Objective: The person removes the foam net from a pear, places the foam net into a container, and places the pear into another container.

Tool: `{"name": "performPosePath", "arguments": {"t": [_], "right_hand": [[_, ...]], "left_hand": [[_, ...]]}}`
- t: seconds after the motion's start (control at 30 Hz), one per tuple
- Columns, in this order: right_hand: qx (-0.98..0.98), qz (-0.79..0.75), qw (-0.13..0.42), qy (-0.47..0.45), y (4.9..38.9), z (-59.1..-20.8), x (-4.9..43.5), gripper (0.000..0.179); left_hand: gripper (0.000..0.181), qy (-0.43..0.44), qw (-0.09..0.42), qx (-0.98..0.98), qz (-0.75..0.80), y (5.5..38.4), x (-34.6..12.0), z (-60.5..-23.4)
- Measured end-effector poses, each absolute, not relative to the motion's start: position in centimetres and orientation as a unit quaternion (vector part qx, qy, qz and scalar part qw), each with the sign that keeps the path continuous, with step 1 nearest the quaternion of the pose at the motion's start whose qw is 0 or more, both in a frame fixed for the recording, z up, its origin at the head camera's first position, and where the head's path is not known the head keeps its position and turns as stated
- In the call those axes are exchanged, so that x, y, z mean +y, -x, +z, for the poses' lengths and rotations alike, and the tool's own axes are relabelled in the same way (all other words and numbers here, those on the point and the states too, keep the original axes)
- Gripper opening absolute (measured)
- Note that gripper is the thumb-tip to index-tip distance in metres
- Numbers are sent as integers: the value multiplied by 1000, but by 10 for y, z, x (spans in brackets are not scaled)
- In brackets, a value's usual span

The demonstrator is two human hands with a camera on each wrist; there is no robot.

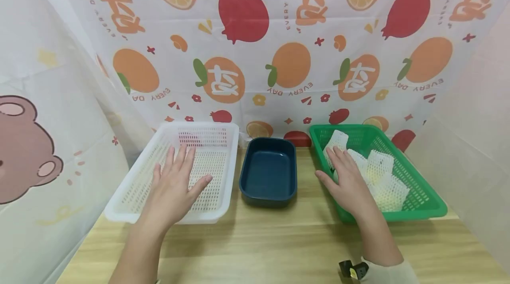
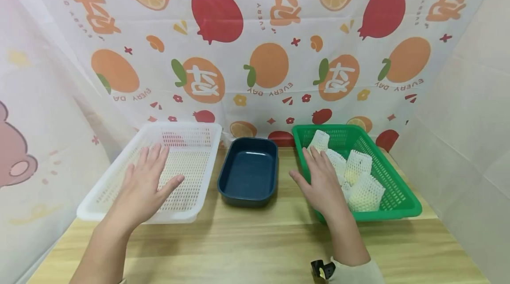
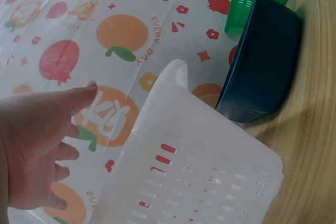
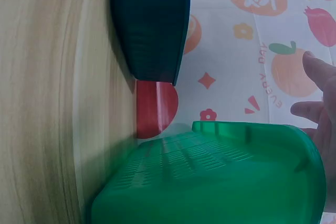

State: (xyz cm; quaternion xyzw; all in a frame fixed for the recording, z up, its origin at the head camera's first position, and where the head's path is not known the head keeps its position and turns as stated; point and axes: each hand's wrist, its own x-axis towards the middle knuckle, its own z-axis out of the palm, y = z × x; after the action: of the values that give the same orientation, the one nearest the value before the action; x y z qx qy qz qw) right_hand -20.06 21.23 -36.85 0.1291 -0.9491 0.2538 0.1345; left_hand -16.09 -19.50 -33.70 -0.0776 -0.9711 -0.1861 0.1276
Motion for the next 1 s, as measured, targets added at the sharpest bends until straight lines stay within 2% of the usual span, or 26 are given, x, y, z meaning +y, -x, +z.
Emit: {"name": "performPosePath", "arguments": {"t": [0.3, 1.0], "right_hand": [[-957, 229, 117, -133, 198, -369, 208, 79], [-968, 190, 81, -141, 194, -372, 198, 83]], "left_hand": [[93, 76, 111, -972, -190, 163, -189, -340], [87, 88, 61, -981, -165, 166, -181, -349]]}}
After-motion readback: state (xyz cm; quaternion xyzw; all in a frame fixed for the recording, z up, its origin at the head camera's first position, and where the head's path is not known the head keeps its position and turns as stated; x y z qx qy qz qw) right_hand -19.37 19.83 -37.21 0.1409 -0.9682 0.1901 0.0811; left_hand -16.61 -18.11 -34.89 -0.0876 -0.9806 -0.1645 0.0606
